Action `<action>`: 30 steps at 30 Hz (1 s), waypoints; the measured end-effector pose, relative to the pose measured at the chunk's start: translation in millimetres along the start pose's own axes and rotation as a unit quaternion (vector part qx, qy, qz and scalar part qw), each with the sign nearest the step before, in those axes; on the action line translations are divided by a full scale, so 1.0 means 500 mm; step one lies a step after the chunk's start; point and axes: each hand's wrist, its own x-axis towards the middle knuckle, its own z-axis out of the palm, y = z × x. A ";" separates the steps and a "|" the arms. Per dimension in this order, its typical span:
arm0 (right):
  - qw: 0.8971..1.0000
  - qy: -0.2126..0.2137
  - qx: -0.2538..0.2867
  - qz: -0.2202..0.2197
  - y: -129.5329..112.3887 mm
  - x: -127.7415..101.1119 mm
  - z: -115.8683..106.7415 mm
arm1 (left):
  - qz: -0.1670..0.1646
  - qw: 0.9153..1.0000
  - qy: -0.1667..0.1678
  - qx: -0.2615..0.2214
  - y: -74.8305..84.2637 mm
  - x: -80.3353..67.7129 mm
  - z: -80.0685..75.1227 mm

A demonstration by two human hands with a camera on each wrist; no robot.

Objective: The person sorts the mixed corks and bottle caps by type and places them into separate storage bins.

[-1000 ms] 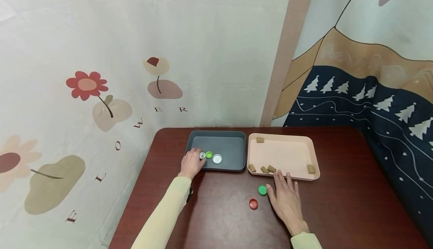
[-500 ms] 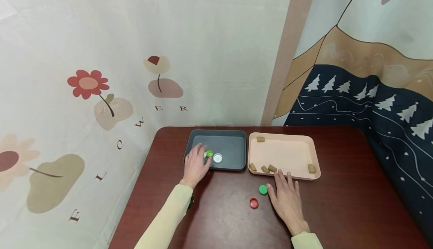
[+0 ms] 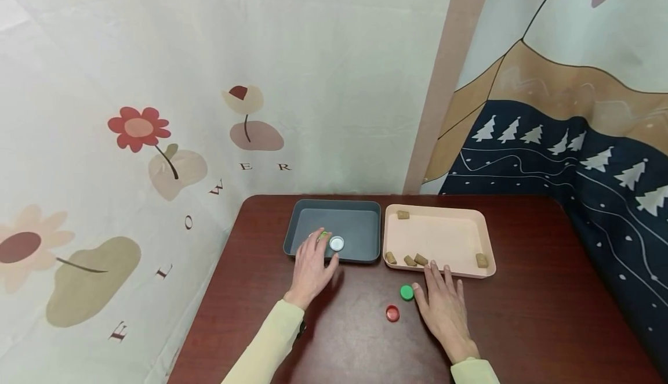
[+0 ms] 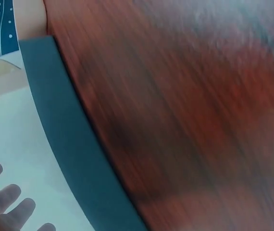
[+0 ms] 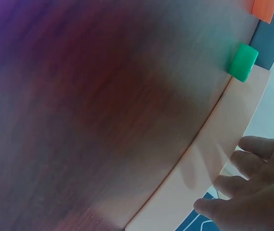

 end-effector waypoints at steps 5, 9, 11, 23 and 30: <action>1.000 0.000 0.003 0.002 0.003 -0.002 -0.005 | 0.021 1.000 0.003 -0.014 0.020 -0.007 -0.005; 1.000 -0.004 0.004 0.009 0.008 -0.003 -0.011 | 0.036 0.999 -0.004 -0.016 0.036 -0.013 -0.006; 1.000 -0.001 0.004 0.011 0.011 -0.003 -0.013 | 0.045 0.999 -0.009 -0.016 0.046 -0.018 -0.006; 0.999 0.003 0.005 0.033 0.030 -0.004 -0.035 | 0.112 0.993 -0.025 0.005 0.099 -0.045 0.000; 0.999 -0.002 0.003 0.044 0.041 -0.007 -0.040 | 0.148 0.988 -0.050 0.011 0.125 -0.060 0.004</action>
